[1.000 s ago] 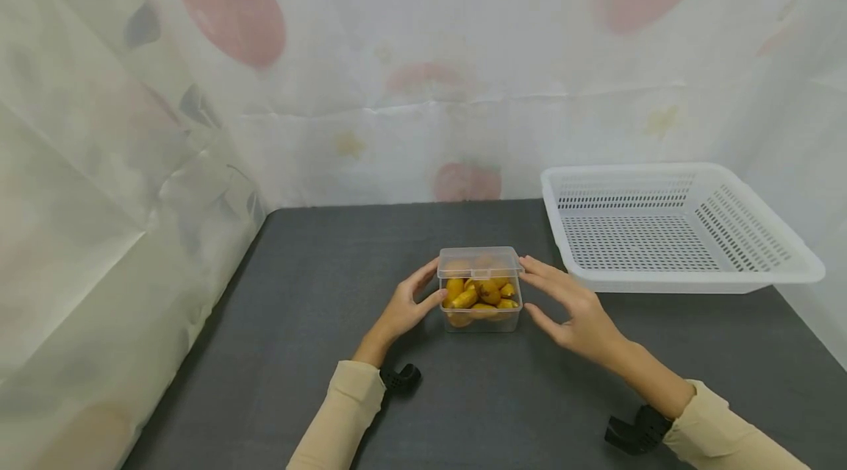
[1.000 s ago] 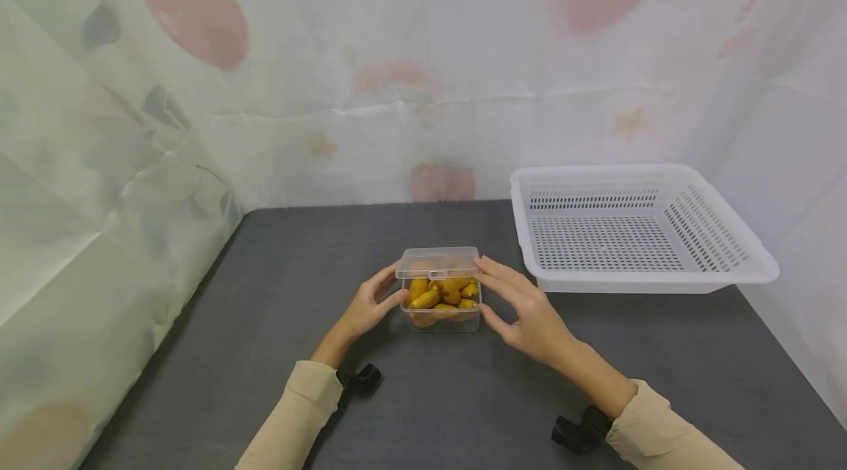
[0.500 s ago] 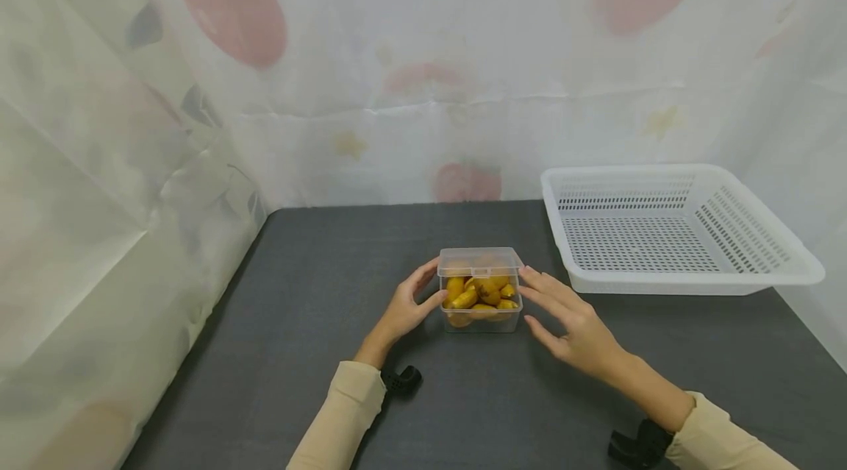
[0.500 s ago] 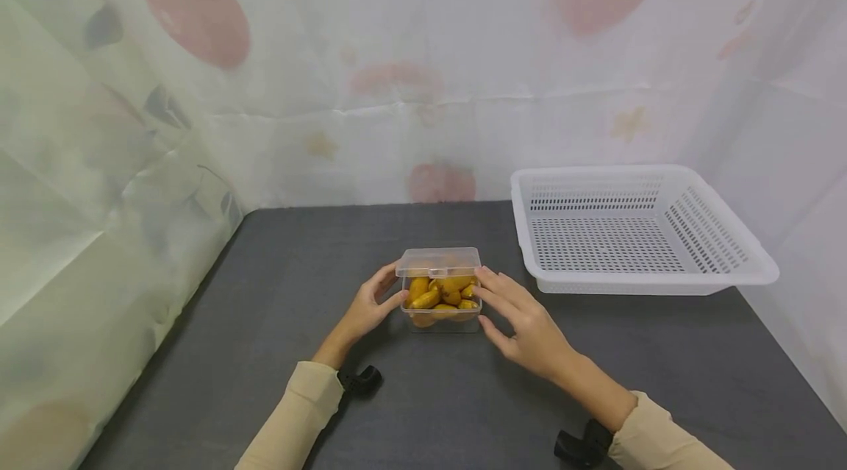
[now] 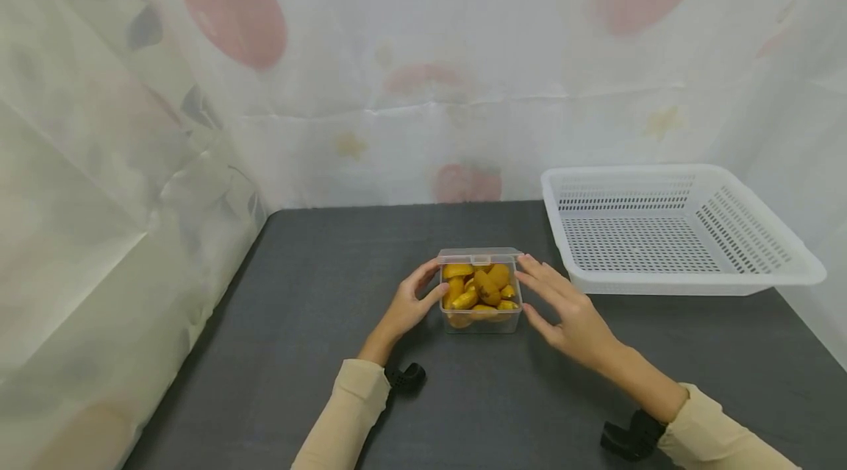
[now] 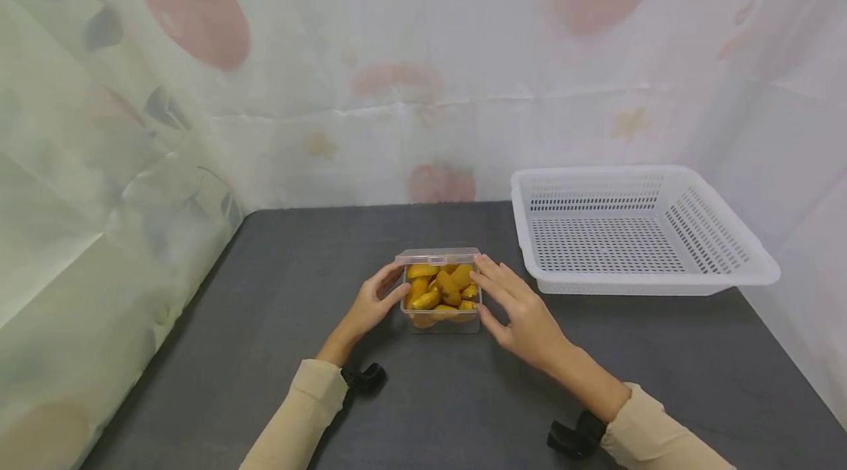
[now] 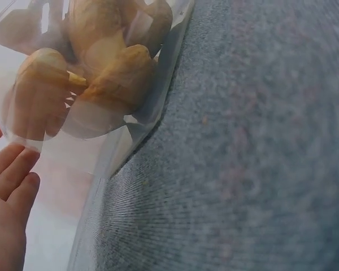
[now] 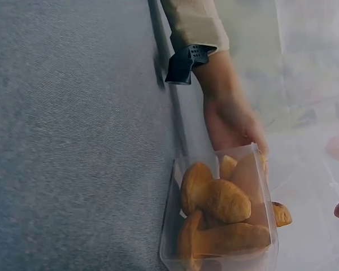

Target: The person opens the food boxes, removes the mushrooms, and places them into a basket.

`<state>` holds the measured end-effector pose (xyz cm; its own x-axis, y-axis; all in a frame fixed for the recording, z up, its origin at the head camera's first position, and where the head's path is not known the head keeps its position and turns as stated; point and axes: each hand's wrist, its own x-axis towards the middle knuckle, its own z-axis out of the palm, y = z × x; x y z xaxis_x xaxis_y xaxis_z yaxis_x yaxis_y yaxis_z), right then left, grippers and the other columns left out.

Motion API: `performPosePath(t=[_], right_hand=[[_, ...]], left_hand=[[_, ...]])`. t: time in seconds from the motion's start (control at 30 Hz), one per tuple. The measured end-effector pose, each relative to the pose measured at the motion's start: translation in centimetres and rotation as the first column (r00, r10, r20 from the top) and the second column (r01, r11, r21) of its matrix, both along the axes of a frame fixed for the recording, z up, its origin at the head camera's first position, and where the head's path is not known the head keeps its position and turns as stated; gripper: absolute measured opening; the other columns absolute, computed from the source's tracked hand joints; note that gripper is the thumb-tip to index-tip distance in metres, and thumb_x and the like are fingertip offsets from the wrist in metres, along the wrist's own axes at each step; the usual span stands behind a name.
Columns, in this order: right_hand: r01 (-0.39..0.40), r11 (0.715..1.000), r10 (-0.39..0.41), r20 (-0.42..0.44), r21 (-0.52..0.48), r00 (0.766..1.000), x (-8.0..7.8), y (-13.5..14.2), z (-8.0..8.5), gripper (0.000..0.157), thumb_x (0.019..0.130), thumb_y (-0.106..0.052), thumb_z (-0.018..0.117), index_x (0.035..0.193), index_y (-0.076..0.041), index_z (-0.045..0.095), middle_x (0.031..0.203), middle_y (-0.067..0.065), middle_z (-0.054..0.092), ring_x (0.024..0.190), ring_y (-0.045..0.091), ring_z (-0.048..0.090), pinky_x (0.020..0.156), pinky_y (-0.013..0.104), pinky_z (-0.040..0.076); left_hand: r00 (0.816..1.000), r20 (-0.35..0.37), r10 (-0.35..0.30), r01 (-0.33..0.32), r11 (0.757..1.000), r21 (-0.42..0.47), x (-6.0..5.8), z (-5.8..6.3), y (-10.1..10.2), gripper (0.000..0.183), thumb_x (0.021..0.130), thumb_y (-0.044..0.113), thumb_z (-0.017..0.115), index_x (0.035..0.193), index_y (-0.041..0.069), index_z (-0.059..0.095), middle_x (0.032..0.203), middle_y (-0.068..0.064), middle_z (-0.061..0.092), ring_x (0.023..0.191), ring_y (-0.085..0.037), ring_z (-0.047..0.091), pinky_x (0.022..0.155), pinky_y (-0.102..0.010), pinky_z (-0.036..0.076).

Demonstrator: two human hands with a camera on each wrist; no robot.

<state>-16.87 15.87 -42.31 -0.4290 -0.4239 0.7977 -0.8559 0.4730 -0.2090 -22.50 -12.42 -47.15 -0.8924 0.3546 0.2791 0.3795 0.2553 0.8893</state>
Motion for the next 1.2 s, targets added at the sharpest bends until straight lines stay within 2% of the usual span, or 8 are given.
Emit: performPosePath(t=[0.13, 0.3, 0.43, 0.53, 0.67, 0.93, 1.07, 1.2], right_hand=[[0.030, 1.000, -0.030, 0.009, 0.009, 1.000, -0.4, 0.0, 0.2, 0.047, 0.101, -0.032, 0.048, 0.129, 0.005, 0.058, 0.145, 0.017, 0.051, 0.144, 0.011, 0.039, 0.121, 0.017, 0.025], [0.054, 0.999, -0.054, 0.005, 0.007, 0.999, -1.0, -0.2, 0.6, 0.049, 0.101, -0.032, 0.045, 0.131, 0.005, 0.056, 0.142, 0.021, 0.052, 0.144, 0.011, 0.037, 0.121, 0.016, 0.025], [0.059, 0.998, -0.059, -0.004, -0.016, 0.998, -1.6, -0.5, 1.0, 0.048, 0.101, -0.030, 0.046, 0.132, 0.006, 0.055, 0.139, 0.027, 0.053, 0.144, 0.014, 0.037, 0.120, 0.016, 0.025], [0.074, 0.997, -0.074, -0.009, -0.024, 0.997, -1.8, -0.7, 1.3, 0.046, 0.091, -0.010, 0.065, 0.133, 0.006, 0.054, 0.137, 0.029, 0.054, 0.144, 0.014, 0.038, 0.119, 0.015, 0.025], [0.105, 0.994, -0.105, -0.004, -0.020, 0.994, -2.2, -0.9, 1.5, 0.069, 0.067, 0.012, 0.075, 0.132, 0.006, 0.054, 0.136, 0.028, 0.054, 0.141, 0.018, 0.042, 0.118, 0.013, 0.024], [0.149, 0.989, -0.149, 0.024, -0.011, 0.989, -3.3, -1.2, 2.1, 0.064, 0.069, 0.011, 0.076, 0.129, 0.009, 0.056, 0.133, 0.030, 0.056, 0.127, 0.037, 0.054, 0.118, 0.011, 0.023], [0.174, 0.985, -0.173, 0.040, -0.003, 0.984, -3.9, -1.3, 2.4, 0.062, 0.071, 0.008, 0.076, 0.130, 0.008, 0.056, 0.134, 0.028, 0.056, 0.123, 0.040, 0.056, 0.114, 0.024, 0.036], [0.178, 0.984, -0.177, 0.062, -0.003, 0.982, -4.5, -1.4, 2.8, 0.059, 0.074, 0.006, 0.075, 0.129, 0.009, 0.056, 0.135, 0.028, 0.055, 0.123, 0.042, 0.056, 0.099, 0.045, 0.048]], left_hand=[[0.999, -0.030, -0.022, 0.022, 1.000, 0.013, -0.2, -0.1, -0.1, 0.049, 0.095, -0.001, 0.055, 0.142, -0.006, 0.041, 0.147, -0.027, 0.044, 0.140, -0.041, 0.039, 0.116, -0.054, 0.031], [0.998, -0.029, -0.064, 0.065, 0.998, 0.013, -0.3, -0.2, -0.3, 0.052, 0.096, 0.005, 0.056, 0.145, 0.001, 0.040, 0.151, -0.020, 0.041, 0.143, -0.035, 0.038, 0.118, -0.049, 0.031], [0.995, -0.019, -0.097, 0.098, 0.995, 0.029, -0.4, -0.2, -0.4, 0.053, 0.096, 0.009, 0.057, 0.146, 0.003, 0.038, 0.153, -0.020, 0.039, 0.144, -0.036, 0.035, 0.119, -0.051, 0.030], [0.995, -0.009, -0.103, 0.103, 0.994, 0.033, -0.5, -0.3, -0.4, 0.054, 0.096, 0.009, 0.057, 0.146, 0.003, 0.038, 0.153, -0.020, 0.039, 0.145, -0.036, 0.034, 0.119, -0.050, 0.030], [0.995, 0.001, -0.100, 0.100, 0.994, 0.034, -0.6, -0.3, -0.4, 0.054, 0.096, 0.009, 0.057, 0.146, 0.003, 0.038, 0.153, -0.020, 0.039, 0.144, -0.035, 0.035, 0.119, -0.048, 0.031], [0.993, 0.001, -0.122, 0.121, 0.992, 0.037, -0.8, -0.2, -0.5, 0.055, 0.096, 0.003, 0.056, 0.147, 0.002, 0.037, 0.152, -0.021, 0.039, 0.144, -0.037, 0.036, 0.119, -0.050, 0.031], [0.991, 0.010, -0.133, 0.132, 0.990, 0.044, -0.7, 0.0, -0.5, 0.055, 0.096, 0.003, 0.056, 0.147, 0.002, 0.037, 0.152, -0.022, 0.039, 0.143, -0.038, 0.035, 0.119, -0.052, 0.030], [0.991, 0.032, -0.133, 0.132, 0.991, 0.029, -0.8, 0.2, -0.5, 0.055, 0.096, 0.003, 0.055, 0.148, 0.002, 0.036, 0.153, -0.022, 0.039, 0.143, -0.037, 0.036, 0.119, -0.051, 0.030]])
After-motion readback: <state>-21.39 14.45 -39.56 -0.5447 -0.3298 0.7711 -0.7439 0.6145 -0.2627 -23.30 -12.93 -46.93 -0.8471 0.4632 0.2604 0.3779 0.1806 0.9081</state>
